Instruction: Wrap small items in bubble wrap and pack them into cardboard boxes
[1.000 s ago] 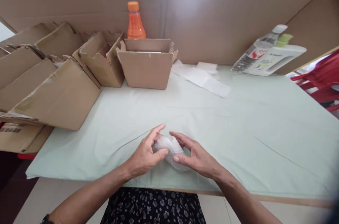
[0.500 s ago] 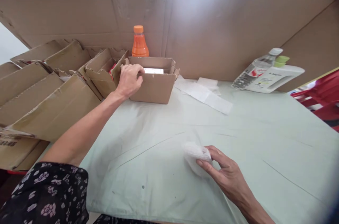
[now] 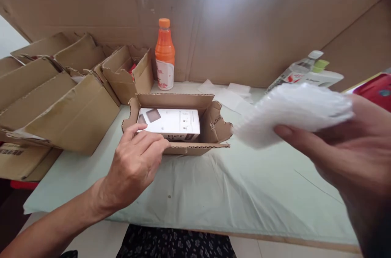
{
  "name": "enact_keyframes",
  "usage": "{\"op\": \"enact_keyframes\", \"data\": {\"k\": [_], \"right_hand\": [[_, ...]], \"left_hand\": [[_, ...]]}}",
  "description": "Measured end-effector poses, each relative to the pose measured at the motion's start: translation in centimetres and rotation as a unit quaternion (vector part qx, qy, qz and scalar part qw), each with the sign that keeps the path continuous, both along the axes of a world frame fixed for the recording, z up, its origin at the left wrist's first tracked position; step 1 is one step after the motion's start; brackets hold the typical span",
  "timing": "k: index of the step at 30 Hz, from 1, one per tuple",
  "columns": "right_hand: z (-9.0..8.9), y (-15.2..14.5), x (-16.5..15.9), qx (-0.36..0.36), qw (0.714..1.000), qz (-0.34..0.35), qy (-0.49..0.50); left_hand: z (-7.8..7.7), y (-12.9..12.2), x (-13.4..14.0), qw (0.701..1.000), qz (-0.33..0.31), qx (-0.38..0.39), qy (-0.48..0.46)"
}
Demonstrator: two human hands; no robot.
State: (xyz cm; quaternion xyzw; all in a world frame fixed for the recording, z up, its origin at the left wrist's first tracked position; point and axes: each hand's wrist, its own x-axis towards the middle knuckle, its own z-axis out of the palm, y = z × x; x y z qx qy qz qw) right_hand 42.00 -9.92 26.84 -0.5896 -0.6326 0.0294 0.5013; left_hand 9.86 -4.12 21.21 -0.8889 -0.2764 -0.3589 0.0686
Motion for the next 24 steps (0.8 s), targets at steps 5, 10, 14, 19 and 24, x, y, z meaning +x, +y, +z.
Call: {"op": "enact_keyframes", "data": {"k": [5, 10, 14, 19, 24], "right_hand": [[0.7, 5.4, -4.1, -0.018, 0.998, 0.063, -0.011], [-0.4, 7.7, -4.8, -0.061, 0.970, -0.050, -0.230], [0.5, 7.6, -5.9, -0.123, 0.946, -0.058, -0.295], [1.2, 8.6, -6.4, -0.189, 0.965, -0.006, -0.181], [0.3, 9.4, -6.0, -0.243, 0.949, -0.051, -0.193]], "left_hand": [[-0.3, -0.2, 0.6, 0.999, 0.009, 0.031, -0.015], [-0.6, -0.2, 0.7, 0.999, 0.020, 0.035, -0.029], [-0.7, -0.2, 0.6, 0.998, 0.018, 0.038, -0.040], [-0.9, -0.2, 0.7, 0.998, 0.019, 0.038, -0.049], [-1.1, -0.2, 0.7, 0.998, 0.019, 0.040, -0.055]]}}
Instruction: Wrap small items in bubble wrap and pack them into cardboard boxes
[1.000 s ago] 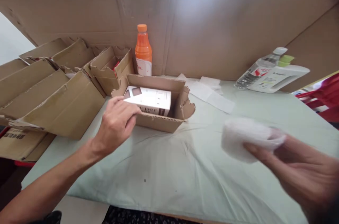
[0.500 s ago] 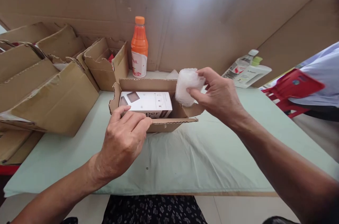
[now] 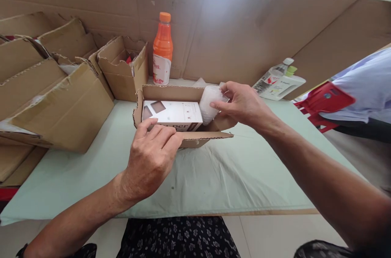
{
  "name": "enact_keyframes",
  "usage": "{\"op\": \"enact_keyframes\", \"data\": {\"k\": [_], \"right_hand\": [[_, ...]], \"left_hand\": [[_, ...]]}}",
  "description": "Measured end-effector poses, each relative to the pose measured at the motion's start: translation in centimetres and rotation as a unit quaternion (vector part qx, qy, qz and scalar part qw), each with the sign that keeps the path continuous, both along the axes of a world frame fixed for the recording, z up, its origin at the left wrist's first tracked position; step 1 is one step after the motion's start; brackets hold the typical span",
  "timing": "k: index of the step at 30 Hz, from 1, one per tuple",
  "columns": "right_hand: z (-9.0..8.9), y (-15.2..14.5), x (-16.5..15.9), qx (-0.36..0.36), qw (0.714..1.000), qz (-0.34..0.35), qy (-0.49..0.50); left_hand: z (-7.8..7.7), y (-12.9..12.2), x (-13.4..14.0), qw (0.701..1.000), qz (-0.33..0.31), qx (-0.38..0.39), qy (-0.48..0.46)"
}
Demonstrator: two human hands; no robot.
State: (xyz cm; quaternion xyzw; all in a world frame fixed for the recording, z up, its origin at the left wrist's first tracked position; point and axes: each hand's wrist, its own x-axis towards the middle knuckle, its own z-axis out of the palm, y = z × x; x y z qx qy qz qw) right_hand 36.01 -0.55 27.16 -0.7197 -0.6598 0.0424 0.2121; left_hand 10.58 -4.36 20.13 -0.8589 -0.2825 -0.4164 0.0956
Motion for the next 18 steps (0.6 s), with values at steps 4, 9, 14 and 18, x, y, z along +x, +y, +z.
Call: {"op": "enact_keyframes", "data": {"k": [4, 9, 14, 18], "right_hand": [[-0.2, -0.8, -0.5, -0.062, 0.994, -0.001, -0.093], [-0.8, -1.0, -1.8, -0.079, 0.968, 0.008, -0.236], [-1.5, 0.2, -2.8, -0.078, 0.944, 0.065, -0.315], [-1.5, -2.3, -0.2, 0.049, 0.979, 0.060, -0.189]], "left_hand": [[-0.1, 0.0, -0.1, 1.000, -0.002, 0.001, -0.003], [-0.2, 0.0, -0.1, 1.000, 0.000, 0.007, 0.001], [-0.2, -0.1, 0.1, 1.000, 0.001, 0.008, 0.005], [-1.3, -0.6, -1.6, 0.996, 0.005, 0.024, -0.081]]}}
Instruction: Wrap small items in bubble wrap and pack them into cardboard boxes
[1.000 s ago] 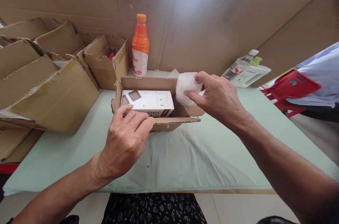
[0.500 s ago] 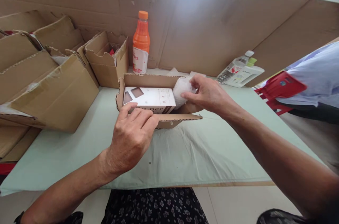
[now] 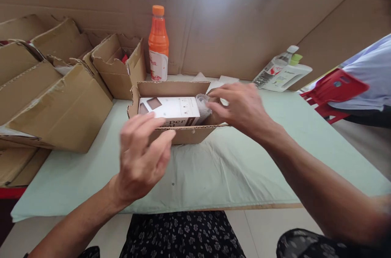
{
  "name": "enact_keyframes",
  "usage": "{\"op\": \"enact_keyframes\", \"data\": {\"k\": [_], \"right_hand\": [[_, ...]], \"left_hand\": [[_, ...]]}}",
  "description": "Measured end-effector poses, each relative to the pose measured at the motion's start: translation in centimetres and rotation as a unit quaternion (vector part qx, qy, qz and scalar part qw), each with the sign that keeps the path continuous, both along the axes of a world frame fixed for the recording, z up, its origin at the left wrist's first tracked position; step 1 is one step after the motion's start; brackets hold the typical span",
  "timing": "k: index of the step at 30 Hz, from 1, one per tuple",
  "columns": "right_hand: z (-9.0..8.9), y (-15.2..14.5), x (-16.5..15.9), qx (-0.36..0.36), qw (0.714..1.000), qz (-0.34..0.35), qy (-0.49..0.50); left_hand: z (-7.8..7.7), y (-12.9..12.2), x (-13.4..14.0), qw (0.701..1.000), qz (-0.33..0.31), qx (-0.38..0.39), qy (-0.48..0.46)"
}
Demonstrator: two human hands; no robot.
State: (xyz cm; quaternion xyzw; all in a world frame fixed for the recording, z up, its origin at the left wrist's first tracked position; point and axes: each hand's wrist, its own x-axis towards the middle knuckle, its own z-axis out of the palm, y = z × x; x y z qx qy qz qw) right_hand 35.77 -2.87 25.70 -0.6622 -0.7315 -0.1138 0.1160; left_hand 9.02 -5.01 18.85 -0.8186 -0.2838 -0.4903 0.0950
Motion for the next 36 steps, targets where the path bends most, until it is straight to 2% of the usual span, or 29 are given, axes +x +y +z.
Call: {"op": "enact_keyframes", "data": {"k": [2, 4, 6, 8, 10, 13, 17, 19, 21, 24, 26, 28, 30, 32, 34, 36], "right_hand": [[-1.0, -2.5, 2.1, 0.104, 0.989, -0.005, 0.103], [-3.2, -4.6, 3.5, 0.137, 0.970, -0.008, 0.200], [-6.1, -5.6, 3.8, 0.087, 0.957, 0.005, 0.276], [-8.9, -5.2, 2.8, 0.008, 0.945, 0.024, 0.326], [-10.7, -4.2, 1.6, -0.041, 0.931, 0.026, 0.363], [-11.3, -3.4, 1.9, -0.032, 0.913, -0.003, 0.407], [-11.5, -5.5, 6.2, 0.012, 0.915, -0.060, 0.399], [-11.9, -6.0, 7.9, 0.012, 0.916, -0.074, 0.395], [-12.2, -5.2, 7.9, -0.005, 0.914, -0.048, 0.402], [-12.3, -1.1, 4.7, -0.050, 0.905, 0.065, 0.417], [-12.1, 2.8, 1.1, -0.085, 0.887, 0.154, 0.427], [-12.2, 6.5, -3.1, -0.101, 0.862, 0.220, 0.445], [-12.8, 9.5, -7.2, -0.079, 0.852, 0.233, 0.463], [-13.9, 11.2, -11.0, -0.047, 0.853, 0.205, 0.478], [-15.3, 12.0, -14.0, -0.033, 0.851, 0.183, 0.491], [-16.8, 12.3, -16.2, -0.037, 0.843, 0.190, 0.503]], "left_hand": [[-1.4, -0.2, -1.5, 0.995, 0.029, -0.008, -0.097], [-3.3, -0.1, -2.8, 0.980, 0.061, -0.088, -0.167], [-5.1, 0.5, -3.6, 0.952, 0.065, -0.226, -0.196], [-6.5, 1.5, -3.6, 0.910, 0.044, -0.354, -0.209], [-7.0, 2.4, -2.7, 0.873, 0.028, -0.427, -0.233], [-6.7, 2.8, 0.2, 0.854, 0.017, -0.453, -0.256], [-6.0, 0.9, 4.0, 0.864, -0.052, -0.447, -0.224], [-5.9, -0.7, 4.6, 0.871, -0.070, -0.445, -0.196], [-6.2, -2.3, 3.8, 0.876, -0.045, -0.440, -0.192], [-7.3, -4.6, 1.2, 0.874, 0.052, -0.429, -0.223], [-8.3, -5.8, -0.8, 0.868, 0.117, -0.414, -0.249], [-9.2, -6.7, -2.3, 0.864, 0.154, -0.389, -0.279], [-9.8, -6.9, -3.3, 0.864, 0.161, -0.368, -0.306], [-10.1, -6.6, -3.9, 0.863, 0.157, -0.359, -0.320], [-10.1, -5.9, -4.2, 0.862, 0.161, -0.355, -0.324], [-10.1, -4.8, -4.3, 0.864, 0.166, -0.346, -0.327]]}}
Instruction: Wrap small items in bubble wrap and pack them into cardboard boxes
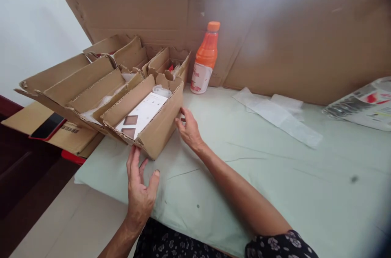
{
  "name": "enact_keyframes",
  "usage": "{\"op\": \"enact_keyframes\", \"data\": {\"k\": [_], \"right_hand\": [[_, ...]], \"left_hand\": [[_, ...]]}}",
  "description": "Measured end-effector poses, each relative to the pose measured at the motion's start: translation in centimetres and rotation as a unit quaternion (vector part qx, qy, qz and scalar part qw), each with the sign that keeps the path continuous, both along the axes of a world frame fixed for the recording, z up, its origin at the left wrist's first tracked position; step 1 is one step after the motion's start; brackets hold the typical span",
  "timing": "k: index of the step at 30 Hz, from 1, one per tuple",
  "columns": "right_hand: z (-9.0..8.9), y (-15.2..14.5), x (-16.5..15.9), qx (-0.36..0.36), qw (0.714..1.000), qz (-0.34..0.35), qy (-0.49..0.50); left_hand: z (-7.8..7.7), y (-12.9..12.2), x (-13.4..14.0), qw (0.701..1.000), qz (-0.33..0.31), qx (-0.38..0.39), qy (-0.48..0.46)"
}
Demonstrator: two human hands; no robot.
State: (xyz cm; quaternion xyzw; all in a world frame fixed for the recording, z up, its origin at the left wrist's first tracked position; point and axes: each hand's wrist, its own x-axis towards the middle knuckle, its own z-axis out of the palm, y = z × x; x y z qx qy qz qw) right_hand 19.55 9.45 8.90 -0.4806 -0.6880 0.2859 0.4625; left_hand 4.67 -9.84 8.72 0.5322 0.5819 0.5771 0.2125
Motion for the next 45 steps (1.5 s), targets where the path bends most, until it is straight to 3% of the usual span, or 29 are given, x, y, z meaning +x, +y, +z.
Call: {"op": "enact_keyframes", "data": {"k": [8, 11, 14, 18, 21, 23, 26, 29, 31, 35, 39, 42, 45], "right_hand": [[-3.4, -0.6, -2.6, 0.000, 0.997, 0.063, -0.050], [-3.8, -2.0, -2.1, 0.012, 0.996, 0.069, -0.061], [-4.1, -3.2, -1.6, 0.022, 0.994, 0.078, -0.075], [-4.1, -3.4, -1.3, 0.015, 0.994, 0.072, -0.075], [-3.9, -3.0, -1.3, 0.010, 0.995, 0.069, -0.067], [-3.8, -2.9, -1.4, 0.008, 0.996, 0.068, -0.062], [-3.7, -2.9, -1.6, 0.004, 0.996, 0.065, -0.054], [-3.6, -3.2, -1.8, -0.003, 0.997, 0.064, -0.046], [-3.5, -3.3, -1.9, -0.009, 0.997, 0.066, -0.041], [-3.3, -3.5, -2.1, -0.021, 0.997, 0.067, -0.030], [-3.2, -3.4, -2.0, -0.030, 0.998, 0.061, -0.002], [-1.6, -2.8, -0.7, -0.033, 0.998, 0.038, 0.033], [2.7, -2.4, 2.0, 0.005, 0.996, -0.001, 0.094]], "left_hand": [[-0.8, 3.3, -1.0, 0.999, 0.004, 0.010, 0.033], [-0.1, 3.3, -2.6, 0.994, 0.036, 0.018, 0.101], [3.3, 3.7, -4.7, 0.971, 0.082, 0.094, 0.202], [10.8, 8.2, -6.7, 0.919, 0.054, 0.222, 0.322], [15.5, 14.6, -6.8, 0.904, 0.015, 0.154, 0.400], [17.4, 18.9, -6.1, 0.879, -0.025, 0.026, 0.475], [18.2, 23.7, -4.5, 0.821, -0.028, -0.142, 0.553], [17.6, 25.9, -3.2, 0.803, 0.004, -0.191, 0.565], [17.0, 26.5, -2.7, 0.813, 0.013, -0.188, 0.551], [16.6, 27.3, -1.9, 0.825, -0.031, -0.174, 0.537], [18.4, 26.3, -1.9, 0.835, 0.007, -0.168, 0.524], [20.5, 22.9, -2.5, 0.903, 0.069, -0.043, 0.422], [21.6, 18.3, -1.8, 0.950, 0.063, 0.154, 0.265]]}}
